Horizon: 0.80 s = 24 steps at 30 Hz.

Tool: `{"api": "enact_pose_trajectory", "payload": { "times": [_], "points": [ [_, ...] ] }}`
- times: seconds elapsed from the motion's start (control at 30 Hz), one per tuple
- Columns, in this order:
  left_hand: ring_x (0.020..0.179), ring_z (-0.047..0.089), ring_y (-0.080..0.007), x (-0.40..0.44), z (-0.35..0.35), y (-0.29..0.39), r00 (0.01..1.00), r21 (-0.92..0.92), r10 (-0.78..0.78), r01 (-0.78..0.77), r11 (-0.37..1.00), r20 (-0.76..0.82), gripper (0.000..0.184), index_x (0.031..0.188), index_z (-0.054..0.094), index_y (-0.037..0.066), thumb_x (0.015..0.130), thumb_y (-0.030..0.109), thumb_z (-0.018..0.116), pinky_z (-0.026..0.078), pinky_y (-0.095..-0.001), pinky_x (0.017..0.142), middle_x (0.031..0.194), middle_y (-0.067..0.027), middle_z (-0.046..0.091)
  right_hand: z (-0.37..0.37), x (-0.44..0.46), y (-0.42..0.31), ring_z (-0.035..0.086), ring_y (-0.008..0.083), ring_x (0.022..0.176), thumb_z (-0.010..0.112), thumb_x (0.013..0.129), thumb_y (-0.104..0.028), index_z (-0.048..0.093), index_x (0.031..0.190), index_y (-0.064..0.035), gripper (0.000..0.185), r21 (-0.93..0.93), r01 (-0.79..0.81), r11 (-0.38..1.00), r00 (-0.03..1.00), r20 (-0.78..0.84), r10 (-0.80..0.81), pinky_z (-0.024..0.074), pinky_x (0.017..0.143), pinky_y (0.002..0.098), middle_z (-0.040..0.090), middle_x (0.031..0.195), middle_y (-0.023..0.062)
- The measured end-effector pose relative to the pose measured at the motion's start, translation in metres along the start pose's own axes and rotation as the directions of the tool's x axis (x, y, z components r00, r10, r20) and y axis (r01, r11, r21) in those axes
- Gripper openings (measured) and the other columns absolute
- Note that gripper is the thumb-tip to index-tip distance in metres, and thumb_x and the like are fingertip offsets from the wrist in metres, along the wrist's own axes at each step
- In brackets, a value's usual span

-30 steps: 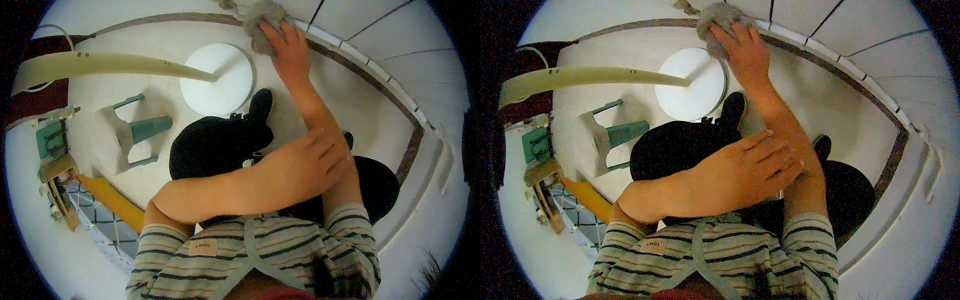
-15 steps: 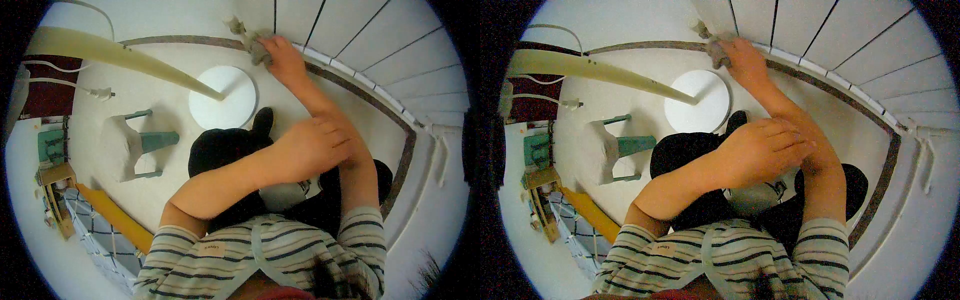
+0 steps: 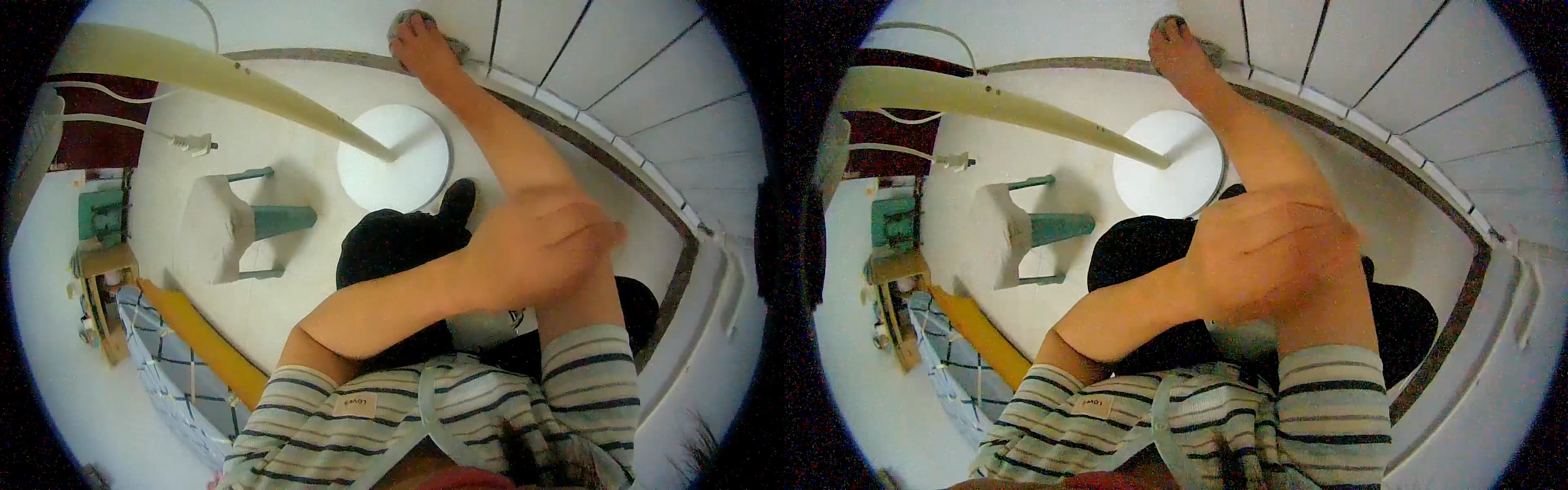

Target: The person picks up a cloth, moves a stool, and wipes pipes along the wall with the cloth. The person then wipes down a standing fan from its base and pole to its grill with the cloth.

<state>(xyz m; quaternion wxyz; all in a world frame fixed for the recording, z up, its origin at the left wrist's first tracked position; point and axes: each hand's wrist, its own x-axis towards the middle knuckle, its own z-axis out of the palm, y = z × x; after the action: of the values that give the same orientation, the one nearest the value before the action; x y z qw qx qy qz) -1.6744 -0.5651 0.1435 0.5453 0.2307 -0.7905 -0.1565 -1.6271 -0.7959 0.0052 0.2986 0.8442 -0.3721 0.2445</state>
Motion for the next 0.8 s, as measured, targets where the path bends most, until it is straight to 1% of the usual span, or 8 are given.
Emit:
{"api": "enact_pose_trajectory", "payload": {
  "times": [0.3,0.37,0.4,0.5,0.63,0.67,0.77,0.8],
  "points": [
    [0.078,0.06,-0.0275,0.0,0.002,0.005,0.98,0.113,-0.164,0.151,0.982,0.114,0.023,0.099,0.06,0.007,0.076,0.011,0.06,0.05,-0.0329,0.064,0.086,-0.0088,0.062,-0.008,-0.078,0.003,0.052,0.0249,0.093,0.055,0.072,-0.01,0.058,0.093,-0.0046,0.022,0.279,0.088,0.956,0.981,0.144,-0.132,0.048,0.075,0.0334,0.053,0.096,0.0081],
    [0.078,0.059,-0.0275,-0.004,0.004,0.003,0.989,0.114,-0.136,0.129,0.985,0.055,0.024,0.101,0.06,0.007,0.077,0.01,0.06,0.049,-0.0332,0.063,0.084,-0.0095,0.061,-0.036,-0.089,0.008,0.053,0.0274,0.098,0.051,0.077,-0.009,0.058,0.107,-0.0114,0.031,0.291,-0.162,0.943,0.843,0.538,-0.021,0.0481,0.079,0.0362,0.055,0.098,0.01],
    [0.078,0.059,-0.0275,-0.006,0.005,0.002,0.988,0.115,-0.149,0.143,0.983,0.045,0.024,0.101,0.06,0.007,0.077,0.01,0.06,0.049,-0.0332,0.063,0.084,-0.0095,0.061,-0.051,-0.101,0.013,0.052,0.03,0.101,0.051,0.076,-0.007,0.057,0.11,-0.0147,0.036,0.331,-0.287,0.899,0.841,0.536,0.071,0.0465,0.082,0.0382,0.055,0.101,0.0109],
    [0.079,0.059,-0.0268,-0.001,-0.001,-0.003,0.986,0.141,-0.158,0.148,0.979,0.06,0.025,0.102,0.06,0.008,0.077,0.01,0.06,0.049,-0.0329,0.063,0.086,-0.0103,0.06,-0.049,-0.142,0.027,0.051,0.0313,0.102,0.064,0.068,-0.008,0.052,0.112,-0.009,0.045,0.554,-0.557,0.619,0.824,0.462,0.328,0.0429,0.086,0.0392,0.053,0.108,0.0132],
    [0.084,0.058,-0.0285,0.01,0.003,-0.007,0.978,0.105,-0.208,0.205,0.973,0.023,0.024,0.102,0.059,0.007,0.078,0.011,0.058,0.048,-0.0342,0.069,0.091,-0.0109,0.061,-0.077,-0.159,0.043,0.051,0.0273,0.107,0.066,0.072,-0.013,0.047,0.122,-0.0109,0.053,0.499,-0.796,0.343,0.598,0.738,0.314,0.0405,0.09,0.0339,0.055,0.112,0.0128],
    [0.085,0.058,-0.0293,0.008,0.004,-0.008,0.977,0.095,-0.213,0.211,0.973,0.01,0.023,0.102,0.059,0.007,0.079,0.012,0.058,0.048,-0.0346,0.071,0.093,-0.011,0.061,-0.097,-0.163,0.042,0.051,0.0273,0.107,0.066,0.072,-0.013,0.047,0.122,-0.0109,0.053,0.507,-0.789,0.347,0.607,0.73,0.315,0.0405,0.09,0.0339,0.055,0.112,0.0128],
    [0.088,0.058,-0.0295,0.005,0.002,-0.009,0.957,0.139,-0.29,0.29,0.947,-0.019,0.023,0.102,0.059,0.007,0.081,0.013,0.056,0.047,-0.0349,0.074,0.097,-0.0111,0.061,-0.133,-0.172,0.045,0.041,0.0249,0.119,0.056,0.076,-0.006,0.039,0.127,-0.0021,0.053,0.793,-0.609,-0.011,0.763,0.589,0.266,0.0357,0.096,0.0356,0.044,0.127,0.014],
    [0.088,0.058,-0.0295,0.002,-0.001,-0.011,0.963,0.147,-0.268,0.27,0.952,-0.032,0.023,0.102,0.059,0.007,0.081,0.013,0.056,0.047,-0.0349,0.074,0.097,-0.0111,0.061,-0.128,-0.174,0.044,0.044,0.0242,0.116,0.059,0.075,-0.007,0.04,0.125,-0.0031,0.054,0.804,-0.533,-0.263,0.758,0.592,0.273,0.0373,0.094,0.0347,0.046,0.125,0.0138]
  ]
}}
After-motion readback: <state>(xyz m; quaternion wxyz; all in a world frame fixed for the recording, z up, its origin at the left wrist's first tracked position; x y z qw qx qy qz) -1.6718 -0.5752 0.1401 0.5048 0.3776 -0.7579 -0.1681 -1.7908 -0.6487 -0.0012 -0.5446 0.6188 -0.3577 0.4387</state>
